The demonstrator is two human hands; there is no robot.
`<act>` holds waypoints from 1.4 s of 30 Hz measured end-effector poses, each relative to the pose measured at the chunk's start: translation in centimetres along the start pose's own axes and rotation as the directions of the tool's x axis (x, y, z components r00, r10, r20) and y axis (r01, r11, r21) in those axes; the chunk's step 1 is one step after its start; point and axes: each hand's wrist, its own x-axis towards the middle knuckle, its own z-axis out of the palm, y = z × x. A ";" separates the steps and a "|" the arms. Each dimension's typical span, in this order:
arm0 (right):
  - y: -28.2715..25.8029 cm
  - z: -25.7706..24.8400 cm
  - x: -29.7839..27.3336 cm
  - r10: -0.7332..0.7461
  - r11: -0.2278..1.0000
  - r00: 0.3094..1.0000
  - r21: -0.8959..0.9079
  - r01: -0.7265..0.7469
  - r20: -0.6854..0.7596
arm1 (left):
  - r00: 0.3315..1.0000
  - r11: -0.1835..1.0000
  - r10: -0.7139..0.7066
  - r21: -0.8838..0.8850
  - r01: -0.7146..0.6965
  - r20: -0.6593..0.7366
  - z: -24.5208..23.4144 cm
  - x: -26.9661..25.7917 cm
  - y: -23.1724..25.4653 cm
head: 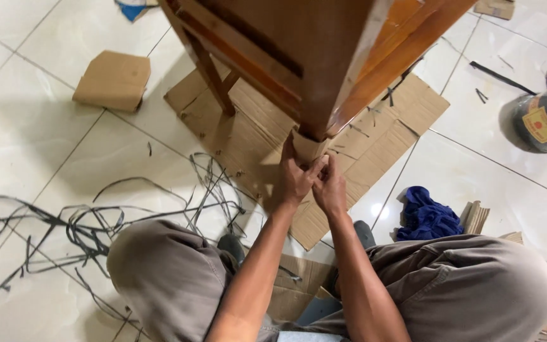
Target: Wrapping the legs of a wooden chair with cardboard and securing them with plastic ties for protection
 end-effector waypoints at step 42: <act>-5.3 -1.8 2.1 -0.371 0.926 0.917 -0.126 0.355 -0.144 | 0.993 0.998 0.065 0.009 -0.066 0.094 2.8 3.4 -7.9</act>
